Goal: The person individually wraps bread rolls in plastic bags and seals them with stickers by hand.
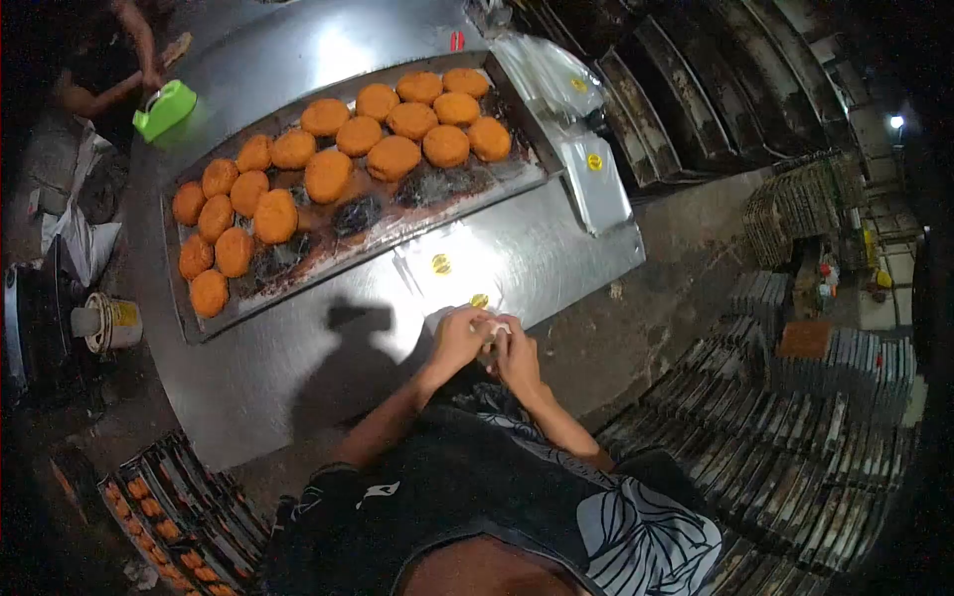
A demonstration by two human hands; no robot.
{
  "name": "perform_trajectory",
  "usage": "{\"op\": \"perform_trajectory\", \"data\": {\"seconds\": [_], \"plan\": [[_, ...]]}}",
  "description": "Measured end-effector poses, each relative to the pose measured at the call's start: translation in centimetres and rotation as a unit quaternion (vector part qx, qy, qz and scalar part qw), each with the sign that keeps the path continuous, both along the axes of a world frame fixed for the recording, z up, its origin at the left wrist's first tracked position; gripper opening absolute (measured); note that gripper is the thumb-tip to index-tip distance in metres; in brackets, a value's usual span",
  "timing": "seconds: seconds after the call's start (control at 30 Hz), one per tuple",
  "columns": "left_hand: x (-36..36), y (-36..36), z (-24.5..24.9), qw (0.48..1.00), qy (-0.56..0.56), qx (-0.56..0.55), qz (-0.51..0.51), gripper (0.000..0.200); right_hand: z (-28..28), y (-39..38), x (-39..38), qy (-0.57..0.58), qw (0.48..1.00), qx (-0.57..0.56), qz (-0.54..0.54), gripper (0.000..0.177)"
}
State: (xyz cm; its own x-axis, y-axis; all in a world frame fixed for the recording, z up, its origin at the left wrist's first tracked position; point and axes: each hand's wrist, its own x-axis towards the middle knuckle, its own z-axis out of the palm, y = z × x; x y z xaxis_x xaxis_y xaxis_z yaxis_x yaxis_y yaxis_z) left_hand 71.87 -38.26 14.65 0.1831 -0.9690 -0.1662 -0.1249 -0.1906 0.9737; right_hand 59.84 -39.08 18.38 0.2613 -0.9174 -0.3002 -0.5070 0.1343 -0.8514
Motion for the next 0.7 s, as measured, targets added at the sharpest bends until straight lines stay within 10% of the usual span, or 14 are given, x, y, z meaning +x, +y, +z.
{"op": "perform_trajectory", "data": {"seconds": [0.07,0.1,0.17,0.23,0.3,0.4,0.47,0.5,0.53,0.7], "plan": [[0.2,-1.3,1.8,0.987,-0.083,-0.103,0.088,0.013,1.2,-4.4,0.2,-0.113,0.979,0.171,0.018,0.023],[0.2,-1.8,3.4,0.972,-0.134,-0.153,0.12,0.013,1.6,-7.0,0.3,-0.215,0.913,0.345,0.037,0.029],[-0.5,-2.4,5.2,0.975,-0.073,-0.195,0.078,0.012,-3.9,-12.0,-0.1,-0.637,0.676,0.343,0.141,0.039],[-0.3,-4.1,4.5,0.971,-0.11,-0.149,0.152,0.03,2.8,-11.9,5.1,-0.502,0.845,0.167,-0.086,0.046],[1.2,-8.0,0.9,0.86,0.32,-0.156,0.365,0.048,1.8,-12.0,7.0,-0.671,0.653,0.343,-0.078,0.054],[6.1,-5.6,-1.7,0.717,0.635,-0.189,0.22,0.043,0.7,-12.3,8.3,-0.472,0.746,0.459,0.098,0.042],[8.5,-5.2,-0.5,0.734,0.538,-0.148,0.386,0.041,-4.4,-16.6,8.9,-0.31,0.855,0.311,0.275,0.033],[9.5,-4.9,0.5,0.735,0.53,-0.153,0.395,0.041,-4.0,-20.8,9.6,-0.203,0.907,0.004,0.37,0.032],[10.0,-4.0,1.8,0.727,0.477,-0.184,0.459,0.039,-2.7,-24.5,10.6,0.029,0.959,-0.11,0.259,0.032],[11.3,0.0,3.4,0.659,0.439,-0.233,0.564,0.042,-12.6,-32.1,13.6,0.268,0.87,-0.405,0.082,0.053]]}}
